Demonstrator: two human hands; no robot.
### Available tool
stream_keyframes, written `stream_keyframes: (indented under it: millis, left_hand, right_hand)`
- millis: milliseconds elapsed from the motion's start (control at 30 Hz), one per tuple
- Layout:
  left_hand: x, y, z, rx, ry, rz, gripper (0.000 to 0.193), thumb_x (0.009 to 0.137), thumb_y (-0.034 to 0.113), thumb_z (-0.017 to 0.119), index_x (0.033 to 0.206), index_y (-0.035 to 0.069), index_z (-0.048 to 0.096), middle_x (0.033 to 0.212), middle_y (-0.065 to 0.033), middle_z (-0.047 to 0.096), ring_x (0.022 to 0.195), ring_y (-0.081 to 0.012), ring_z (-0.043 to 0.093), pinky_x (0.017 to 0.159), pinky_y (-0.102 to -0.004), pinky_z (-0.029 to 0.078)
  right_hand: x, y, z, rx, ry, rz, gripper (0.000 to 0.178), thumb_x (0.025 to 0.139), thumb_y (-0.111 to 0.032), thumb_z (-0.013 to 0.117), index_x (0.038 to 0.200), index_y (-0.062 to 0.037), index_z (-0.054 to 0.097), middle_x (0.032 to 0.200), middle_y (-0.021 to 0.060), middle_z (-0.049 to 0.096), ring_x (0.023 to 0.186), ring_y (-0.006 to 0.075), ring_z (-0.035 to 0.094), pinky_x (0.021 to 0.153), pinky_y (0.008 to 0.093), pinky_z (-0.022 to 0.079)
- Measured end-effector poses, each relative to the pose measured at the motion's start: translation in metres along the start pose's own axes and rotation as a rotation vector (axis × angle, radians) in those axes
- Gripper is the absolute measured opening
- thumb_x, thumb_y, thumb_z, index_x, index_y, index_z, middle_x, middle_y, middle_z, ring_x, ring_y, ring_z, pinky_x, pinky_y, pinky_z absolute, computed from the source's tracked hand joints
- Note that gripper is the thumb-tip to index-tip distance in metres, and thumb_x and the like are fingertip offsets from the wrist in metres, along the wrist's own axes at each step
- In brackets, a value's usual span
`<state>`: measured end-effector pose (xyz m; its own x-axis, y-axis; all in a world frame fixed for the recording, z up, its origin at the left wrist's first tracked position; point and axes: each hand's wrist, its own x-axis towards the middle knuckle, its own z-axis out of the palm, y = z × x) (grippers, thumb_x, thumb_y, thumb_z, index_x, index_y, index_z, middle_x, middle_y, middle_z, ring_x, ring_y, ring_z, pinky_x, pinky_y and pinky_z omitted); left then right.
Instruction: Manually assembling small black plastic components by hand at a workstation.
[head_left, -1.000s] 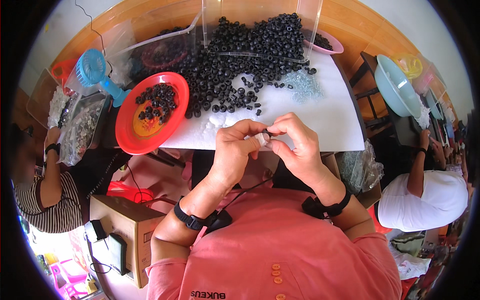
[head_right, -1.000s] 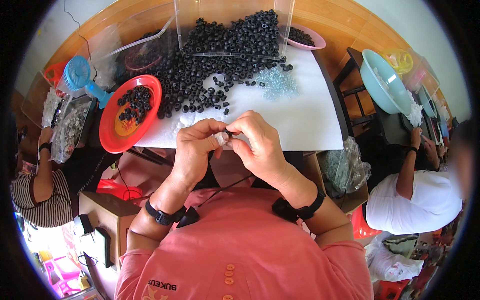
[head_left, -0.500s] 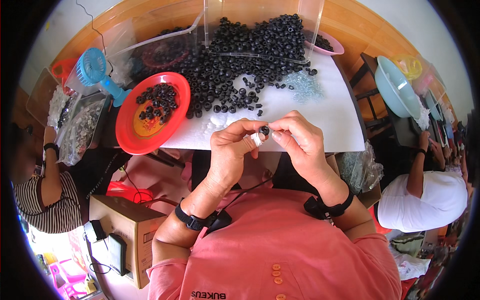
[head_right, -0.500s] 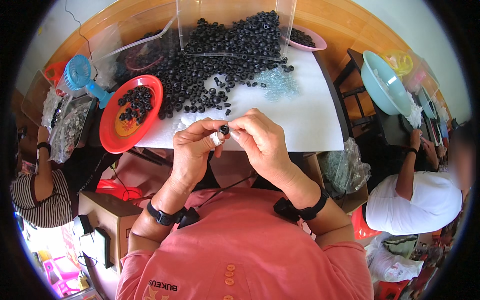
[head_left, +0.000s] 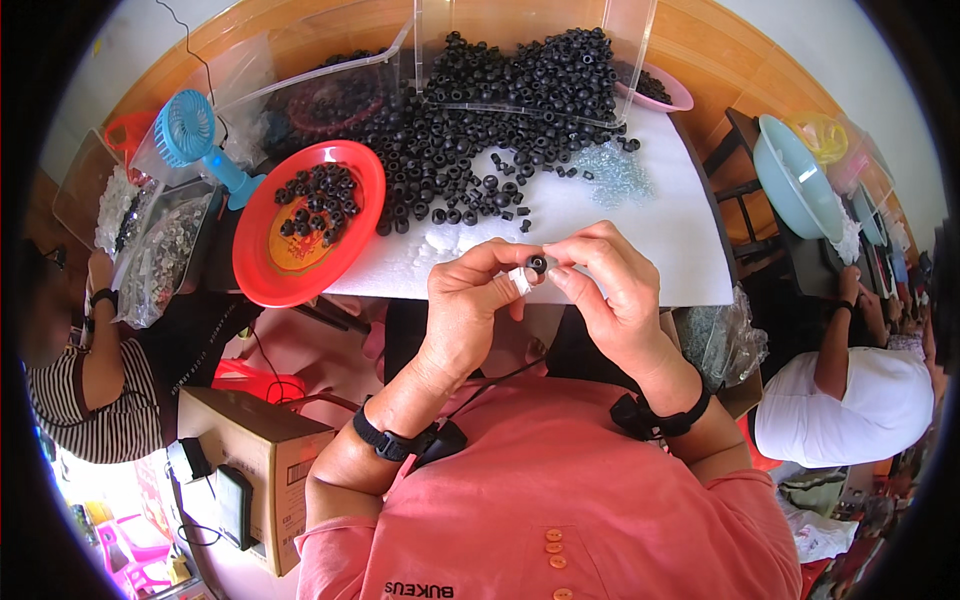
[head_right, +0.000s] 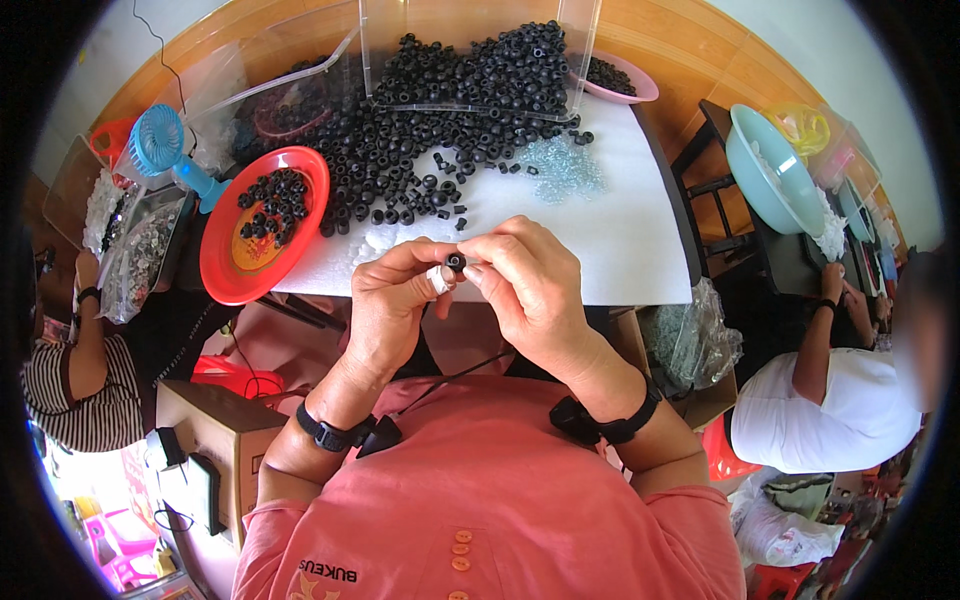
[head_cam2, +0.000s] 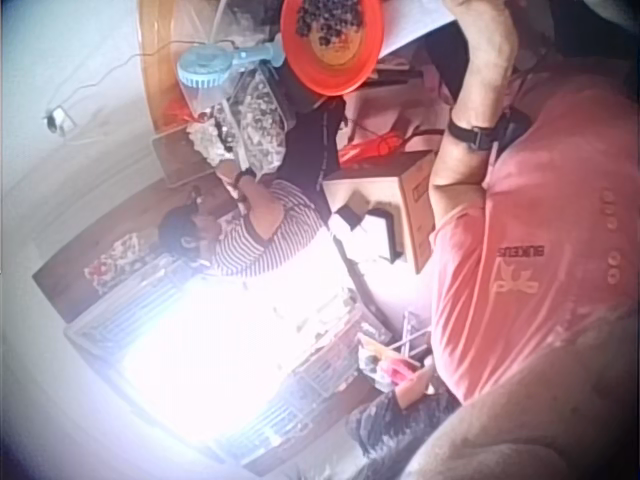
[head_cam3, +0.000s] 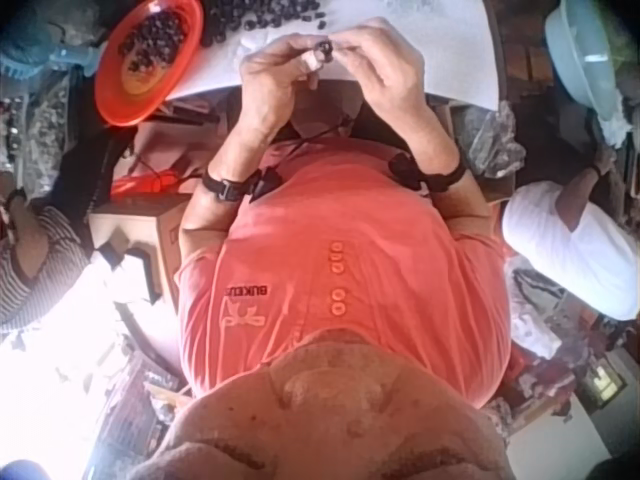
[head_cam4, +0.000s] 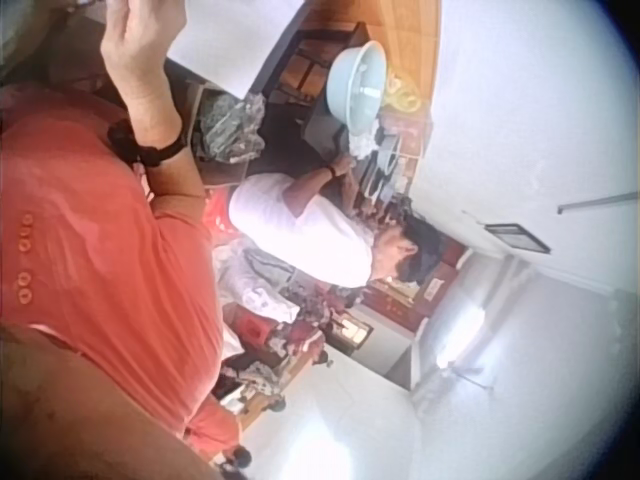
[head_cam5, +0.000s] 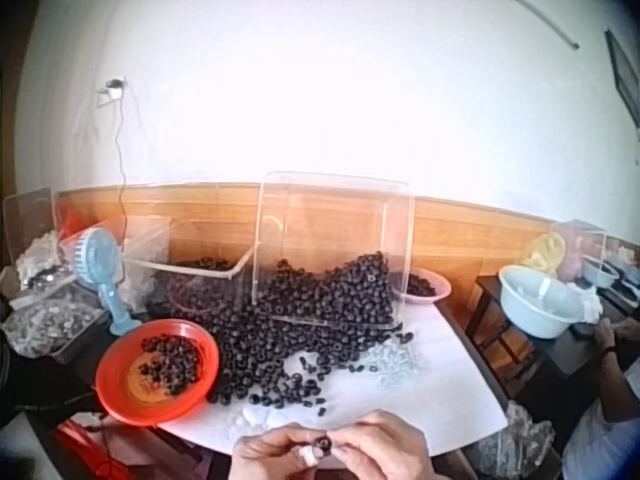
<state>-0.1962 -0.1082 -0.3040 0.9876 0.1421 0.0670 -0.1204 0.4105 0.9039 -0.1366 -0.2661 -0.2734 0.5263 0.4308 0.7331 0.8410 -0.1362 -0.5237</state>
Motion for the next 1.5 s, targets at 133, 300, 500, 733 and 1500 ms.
stream_keyframes:
  millis: [133,300,500,733,1500]
  left_hand:
    - [0.000,-0.004,0.000,-0.043,0.029,-0.013,0.014,0.088,-0.002,0.065,0.102,-0.002,0.068,0.091,-0.0057,0.068,0.062,-0.0090,0.055,0.055,-0.0207,0.046]
    - [0.000,-0.003,-0.005,-0.002,0.038,-0.028,0.015,0.089,-0.001,0.064,0.103,-0.007,0.066,0.093,-0.0122,0.069,0.071,-0.0141,0.060,0.055,-0.0244,0.047]
    - [0.001,-0.005,-0.006,-0.068,0.062,-0.052,0.014,0.088,-0.001,0.065,0.101,-0.006,0.067,0.091,-0.0125,0.069,0.067,-0.0145,0.060,0.053,-0.0248,0.047]
    - [-0.001,0.005,-0.010,-0.015,0.065,-0.027,0.017,0.085,-0.002,0.068,0.102,-0.007,0.067,0.088,-0.0140,0.069,0.065,-0.0152,0.059,0.053,-0.0252,0.047]
    - [0.002,0.006,-0.015,0.016,0.013,-0.082,0.019,0.090,-0.001,0.062,0.107,-0.006,0.066,0.092,-0.0133,0.067,0.070,-0.0140,0.060,0.056,-0.0252,0.049]
  right_hand:
    - [-0.005,0.002,0.002,-0.082,-0.046,-0.059,0.019,0.075,0.002,0.069,0.093,-0.0033,0.063,0.079,0.0099,0.057,0.067,0.0273,0.058,0.059,0.0370,0.047]
    - [-0.001,0.002,-0.005,-0.101,-0.219,0.008,0.025,0.076,0.000,0.069,0.099,-0.0032,0.061,0.081,0.0102,0.057,0.070,0.0286,0.059,0.061,0.0375,0.047]
    - [0.008,-0.005,-0.008,-0.120,-0.232,-0.028,0.019,0.078,-0.006,0.070,0.095,-0.0079,0.062,0.079,0.0075,0.058,0.069,0.0283,0.060,0.061,0.0383,0.048]
    - [0.011,0.038,-0.022,-0.438,-0.092,0.269,0.005,0.078,-0.007,0.069,0.078,-0.0070,0.064,0.075,0.0091,0.061,0.070,0.0290,0.063,0.060,0.0402,0.048]
    - [-0.008,0.043,-0.005,-0.605,-0.307,-0.149,0.013,0.070,-0.007,0.072,0.081,-0.0107,0.066,0.082,0.0037,0.054,0.084,0.0237,0.054,0.072,0.0382,0.040]
